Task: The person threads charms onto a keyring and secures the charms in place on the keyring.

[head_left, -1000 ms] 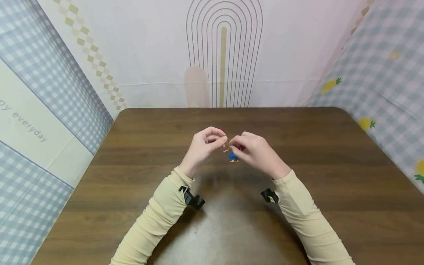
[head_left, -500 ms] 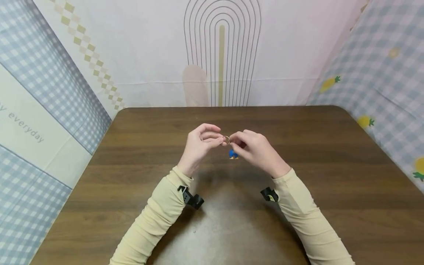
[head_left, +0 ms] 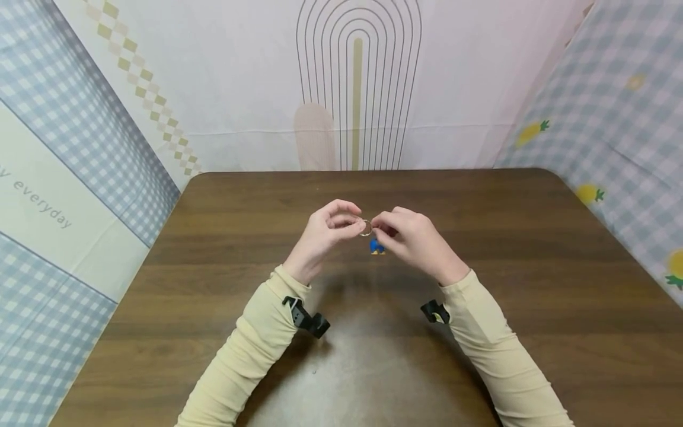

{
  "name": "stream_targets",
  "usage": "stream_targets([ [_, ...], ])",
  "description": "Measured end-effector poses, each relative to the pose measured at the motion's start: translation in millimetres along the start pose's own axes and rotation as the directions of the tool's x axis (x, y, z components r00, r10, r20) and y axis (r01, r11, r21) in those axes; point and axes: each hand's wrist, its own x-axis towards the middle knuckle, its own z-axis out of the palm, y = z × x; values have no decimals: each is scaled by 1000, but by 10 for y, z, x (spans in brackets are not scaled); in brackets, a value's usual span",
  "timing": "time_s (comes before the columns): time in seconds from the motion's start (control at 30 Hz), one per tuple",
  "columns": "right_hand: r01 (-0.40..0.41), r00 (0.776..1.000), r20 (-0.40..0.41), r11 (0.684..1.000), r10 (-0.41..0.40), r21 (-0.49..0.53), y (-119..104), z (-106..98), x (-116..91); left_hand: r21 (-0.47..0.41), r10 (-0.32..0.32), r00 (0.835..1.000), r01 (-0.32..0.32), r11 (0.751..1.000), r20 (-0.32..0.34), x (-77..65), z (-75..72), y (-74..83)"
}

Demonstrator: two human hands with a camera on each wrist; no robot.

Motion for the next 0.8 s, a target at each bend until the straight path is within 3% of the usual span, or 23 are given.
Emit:
stream_targets([
  [0.17,-24,1000,7,1000,24,8,-7,-15,2,-57,40,998,-43,997,-55,-3,20,9],
  [0.3,-33,999,12,999,33,10,-8,-22,7,-20,90,988,-93,995,-124,11,40,7],
  [0.4,-17,1000,15,1000,17,12,-5,-26,8,58,112,984,-104,993,-140,18,38,8],
  [0.5,13,1000,22,1000,-13,8,-9,-35,12,169,131,985,-110,979,-117,21,23,10],
  [0.67,35,997,62,999,-35,-3,-10,-40,7,364,171,985,-146,920,-35,10,18,-9],
  [0.73,27,997,74,1000,-26,-10,-8,-37,1,384,179,983,-153,911,-33,7,28,-22],
  [0.8,12,997,80,1000,-10,-18,-7,-36,-6,352,175,983,-144,925,-58,7,40,-36],
])
